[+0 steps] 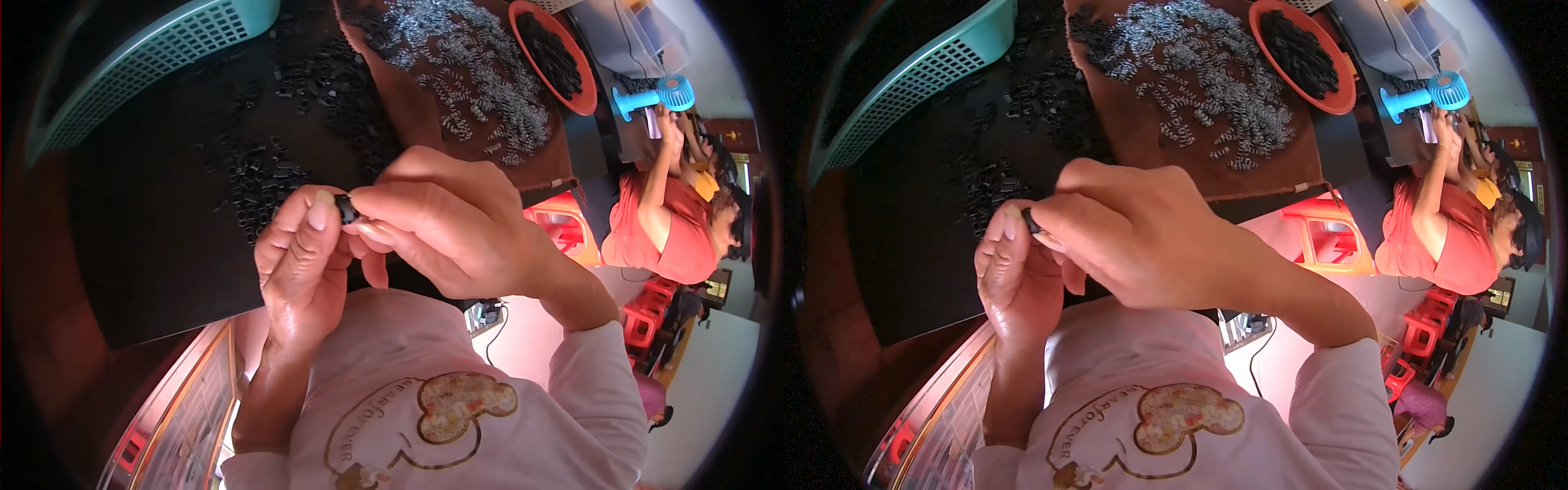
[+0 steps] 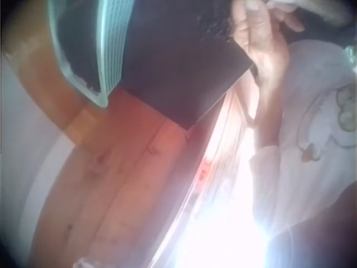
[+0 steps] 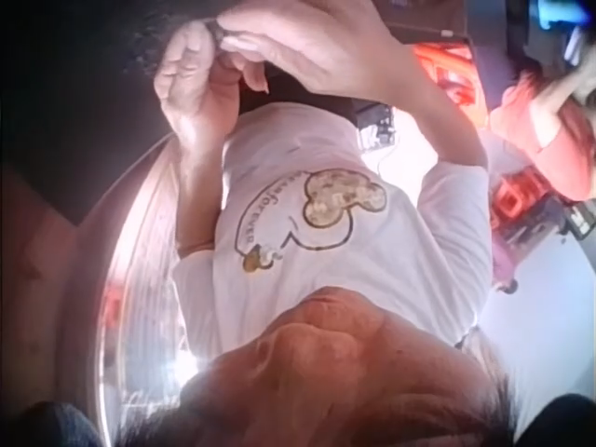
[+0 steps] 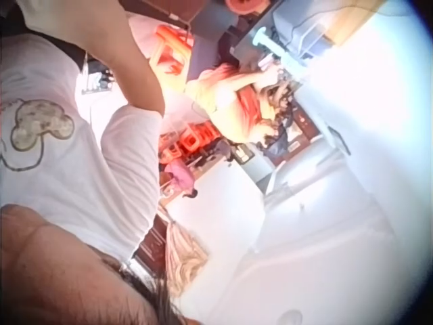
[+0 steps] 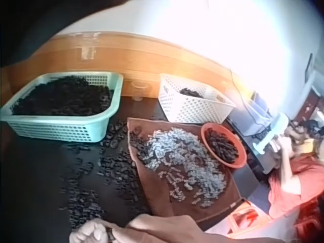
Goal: Assembling small black plastic components by inserting small metal pins into them.
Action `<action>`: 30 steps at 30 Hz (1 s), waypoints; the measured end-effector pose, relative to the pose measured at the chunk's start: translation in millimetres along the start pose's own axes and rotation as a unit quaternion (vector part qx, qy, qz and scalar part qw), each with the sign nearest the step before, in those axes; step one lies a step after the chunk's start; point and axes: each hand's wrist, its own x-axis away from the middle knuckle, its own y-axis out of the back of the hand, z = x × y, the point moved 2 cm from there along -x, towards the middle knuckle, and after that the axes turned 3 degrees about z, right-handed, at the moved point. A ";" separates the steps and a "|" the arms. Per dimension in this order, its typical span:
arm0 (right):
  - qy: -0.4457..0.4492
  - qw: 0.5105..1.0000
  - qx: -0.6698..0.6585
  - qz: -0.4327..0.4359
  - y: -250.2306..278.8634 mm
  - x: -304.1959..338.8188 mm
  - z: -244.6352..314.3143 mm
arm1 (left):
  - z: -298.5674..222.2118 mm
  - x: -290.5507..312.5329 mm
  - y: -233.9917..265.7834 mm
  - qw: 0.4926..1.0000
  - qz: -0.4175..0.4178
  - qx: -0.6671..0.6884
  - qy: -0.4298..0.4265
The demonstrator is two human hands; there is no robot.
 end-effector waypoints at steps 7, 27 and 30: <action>-0.142 0.947 -0.284 0.047 2.2 0.5 -10.4 | -3.6 3.0 -1.7 0.998 0.044 -0.046 0.026; 0.035 0.996 0.069 0.053 0.3 -56.5 -50.8 | -6.6 4.9 5.4 0.996 0.062 -0.042 0.040; 0.056 0.974 0.188 0.111 -13.4 -74.0 -53.2 | -6.5 6.8 6.5 0.997 0.059 -0.043 0.039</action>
